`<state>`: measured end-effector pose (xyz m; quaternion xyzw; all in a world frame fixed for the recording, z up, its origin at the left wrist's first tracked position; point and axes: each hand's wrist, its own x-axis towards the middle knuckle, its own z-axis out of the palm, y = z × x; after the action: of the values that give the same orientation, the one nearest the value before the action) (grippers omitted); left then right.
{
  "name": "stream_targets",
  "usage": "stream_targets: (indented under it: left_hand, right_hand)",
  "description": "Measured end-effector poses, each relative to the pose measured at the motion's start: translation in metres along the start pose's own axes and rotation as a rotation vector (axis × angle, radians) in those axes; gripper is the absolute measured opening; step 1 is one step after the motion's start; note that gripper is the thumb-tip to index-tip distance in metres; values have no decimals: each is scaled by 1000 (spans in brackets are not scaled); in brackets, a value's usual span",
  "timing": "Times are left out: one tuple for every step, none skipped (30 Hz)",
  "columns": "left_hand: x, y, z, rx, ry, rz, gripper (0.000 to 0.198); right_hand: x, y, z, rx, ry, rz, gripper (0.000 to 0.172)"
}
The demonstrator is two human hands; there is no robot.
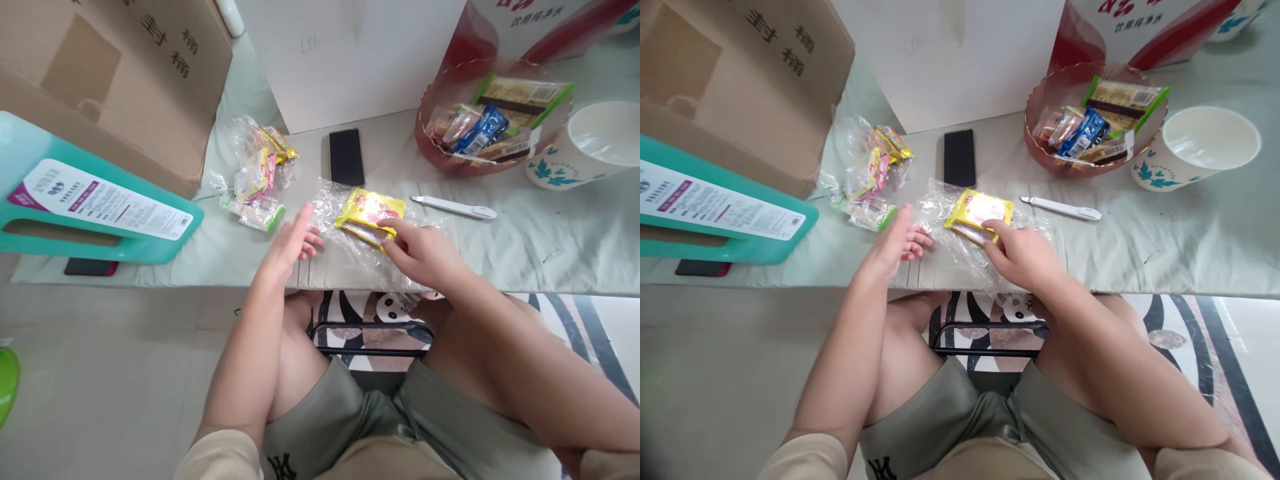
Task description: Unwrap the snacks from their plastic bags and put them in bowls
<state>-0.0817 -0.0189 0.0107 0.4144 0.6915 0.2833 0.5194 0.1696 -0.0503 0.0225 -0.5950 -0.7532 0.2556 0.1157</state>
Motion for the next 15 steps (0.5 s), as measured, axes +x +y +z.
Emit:
stream_targets:
  left_hand:
    - [1, -1, 5, 66, -24, 19, 39]
    - [2, -1, 10, 132, -44, 57, 40]
    - [3, -2, 16, 184, -53, 104, 39]
    - [4, -1, 20, 217, -55, 145, 39]
    - [3, 1, 24, 234, -51, 167, 42]
    - [2, 3, 27, 245, -49, 169, 48]
    - [-1, 7, 30, 269, -48, 159, 55]
    - [-4, 12, 32, 311, -45, 146, 60]
    - [-7, 17, 35, 374, -40, 132, 63]
    - [-10, 23, 37, 449, -34, 122, 63]
    - [-13, 27, 39, 521, -24, 118, 62]
    - [-16, 31, 41, 578, -11, 118, 60]
    - [-17, 33, 43, 617, 1, 122, 58]
    - [-18, 34, 45, 641, 10, 133, 54]
    - [-18, 33, 46, 655, 17, 153, 50]
  right_hand:
    - [3, -2, 2, -16, 53, 6, 45]
    - [5, -3, 5, -25, 113, -9, 43]
    - [8, -4, 8, -34, 180, -47, 40]
    - [11, -4, 12, -46, 249, -103, 36]
    - [15, -5, 16, -61, 314, -167, 31]
    - [18, -5, 20, -80, 359, -232, 27]
    - [22, -5, 23, -100, 379, -287, 25]
    - [25, -5, 27, -120, 382, -321, 25]
    - [28, -5, 29, -139, 377, -331, 27]
    - [30, -6, 31, -153, 367, -328, 30]
    - [31, -6, 33, -163, 353, -321, 35]
    - [32, -7, 34, -171, 343, -311, 39]
    - [33, -7, 35, -180, 336, -301, 42]
    - [32, -8, 35, -190, 329, -293, 44]
    - [32, -8, 35, -200, 322, -286, 46]
